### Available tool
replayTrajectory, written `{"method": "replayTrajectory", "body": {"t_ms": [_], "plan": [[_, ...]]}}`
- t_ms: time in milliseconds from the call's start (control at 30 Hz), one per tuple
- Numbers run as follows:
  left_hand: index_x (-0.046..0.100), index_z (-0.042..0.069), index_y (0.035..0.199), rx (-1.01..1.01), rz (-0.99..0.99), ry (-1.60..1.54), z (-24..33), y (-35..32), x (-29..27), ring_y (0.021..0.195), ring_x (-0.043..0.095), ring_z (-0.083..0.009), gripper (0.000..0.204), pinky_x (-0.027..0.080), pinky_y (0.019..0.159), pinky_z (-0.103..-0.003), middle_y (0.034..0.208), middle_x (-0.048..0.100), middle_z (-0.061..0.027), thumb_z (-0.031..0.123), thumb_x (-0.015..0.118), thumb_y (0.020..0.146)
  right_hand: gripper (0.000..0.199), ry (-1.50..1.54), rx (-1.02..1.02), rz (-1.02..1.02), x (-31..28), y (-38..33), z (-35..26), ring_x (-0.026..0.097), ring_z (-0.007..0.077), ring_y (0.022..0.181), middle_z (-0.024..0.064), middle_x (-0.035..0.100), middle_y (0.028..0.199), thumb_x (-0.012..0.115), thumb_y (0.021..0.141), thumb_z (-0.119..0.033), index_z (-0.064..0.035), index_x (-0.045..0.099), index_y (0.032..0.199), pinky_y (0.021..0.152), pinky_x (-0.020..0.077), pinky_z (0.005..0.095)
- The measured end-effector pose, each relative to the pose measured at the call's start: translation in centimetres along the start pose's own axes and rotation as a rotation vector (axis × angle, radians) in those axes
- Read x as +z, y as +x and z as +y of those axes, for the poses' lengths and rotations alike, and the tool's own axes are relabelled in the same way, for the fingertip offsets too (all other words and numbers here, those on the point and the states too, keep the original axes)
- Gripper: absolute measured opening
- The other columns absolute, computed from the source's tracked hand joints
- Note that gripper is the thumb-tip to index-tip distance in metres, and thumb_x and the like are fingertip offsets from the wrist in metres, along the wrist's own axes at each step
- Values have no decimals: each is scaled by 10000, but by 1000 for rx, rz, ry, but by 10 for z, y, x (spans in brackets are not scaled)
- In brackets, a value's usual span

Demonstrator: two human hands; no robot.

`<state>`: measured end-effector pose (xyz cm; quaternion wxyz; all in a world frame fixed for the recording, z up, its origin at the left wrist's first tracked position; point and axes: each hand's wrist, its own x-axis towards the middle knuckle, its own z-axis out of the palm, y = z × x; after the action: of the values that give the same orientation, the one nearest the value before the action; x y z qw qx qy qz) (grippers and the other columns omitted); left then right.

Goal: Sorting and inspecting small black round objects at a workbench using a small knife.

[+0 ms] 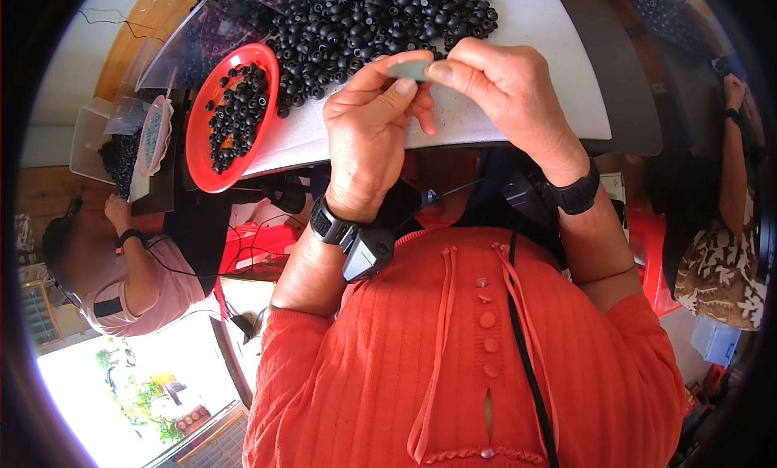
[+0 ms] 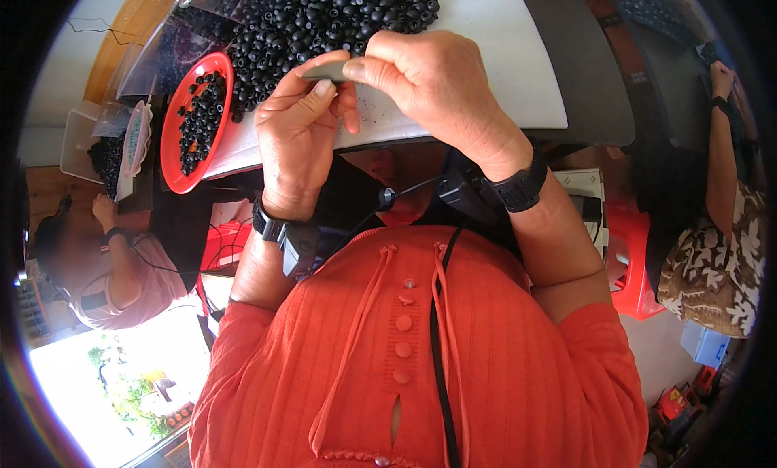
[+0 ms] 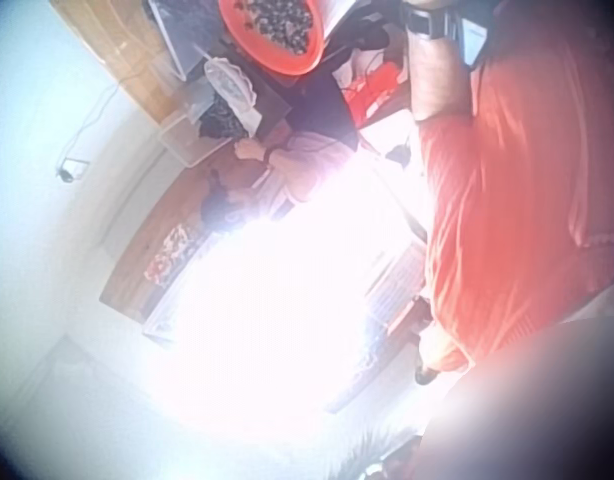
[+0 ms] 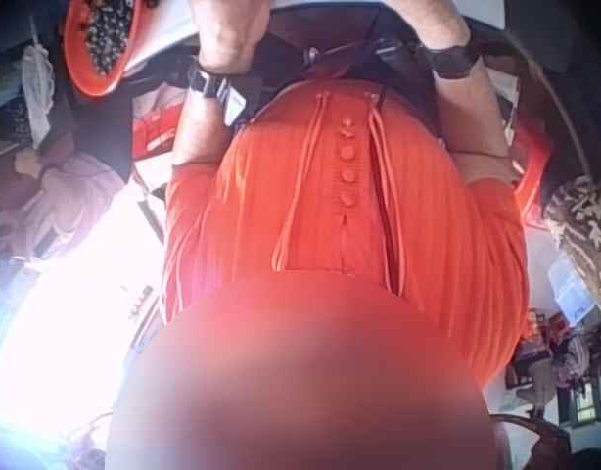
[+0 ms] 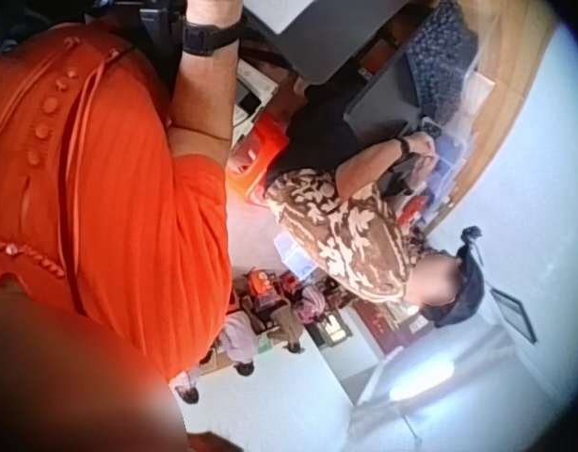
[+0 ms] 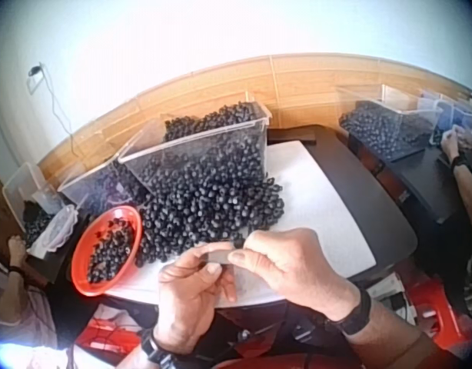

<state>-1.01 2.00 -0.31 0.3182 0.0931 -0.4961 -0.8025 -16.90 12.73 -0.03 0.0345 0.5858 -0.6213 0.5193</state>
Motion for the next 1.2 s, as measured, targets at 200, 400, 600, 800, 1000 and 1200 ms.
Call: {"method": "replayTrajectory", "body": {"t_ms": [200, 400, 600, 800, 1000, 1200], "plan": [[674, -75, 1243, -17, 16, -76, -1, 1, 4, 810, 675, -202, 243, 578, 643, -323, 1006, 707, -149, -8, 570, 1034, 281, 165, 50, 104, -1, 0, -3, 442, 184, 486, 70, 490, 556, 762, 955, -245, -59, 664, 769, 483, 363, 352], [663, -77, 1251, -20, 19, -84, 5, -3, 5, 843, 680, -218, 243, 585, 625, -323, 1025, 697, -164, -9, 569, 1037, 247, 176, 130, 126, -1, 1, -6, 401, 123, 507, 55, 474, 561, 762, 961, -196, -23, 682, 803, 488, 348, 312], [664, -74, 1230, -12, 12, -101, 6, -8, -1, 840, 685, -224, 223, 594, 602, -319, 1031, 695, -169, -10, 562, 1042, 281, 184, 85, 139, -1, 0, -5, 415, 138, 496, 62, 473, 554, 769, 956, -232, -30, 669, 788, 485, 353, 319], [669, -58, 1196, -2, -7, -122, 3, -7, -3, 841, 693, -237, 193, 602, 598, -335, 1063, 704, -191, -24, 563, 1038, 276, 117, 68, 66, -1, 0, -5, 438, 151, 482, 70, 485, 545, 763, 959, -228, -34, 667, 787, 474, 354, 328], [668, -60, 1164, -27, 17, -95, 4, -5, 1, 838, 695, -239, 167, 599, 597, -338, 1082, 712, -207, -34, 563, 1038, 267, 93, 52, 61, 0, 0, -4, 461, 201, 468, 80, 508, 540, 760, 957, -227, -50, 666, 781, 471, 364, 351], [673, -76, 1151, -14, 6, -52, 3, -6, 2, 815, 688, -218, 162, 596, 601, -328, 1068, 711, -197, -29, 566, 1039, 252, 92, 28, 77, 2, 0, -3, 491, 215, 470, 84, 518, 543, 758, 956, -226, -57, 670, 791, 473, 383, 361]]}}
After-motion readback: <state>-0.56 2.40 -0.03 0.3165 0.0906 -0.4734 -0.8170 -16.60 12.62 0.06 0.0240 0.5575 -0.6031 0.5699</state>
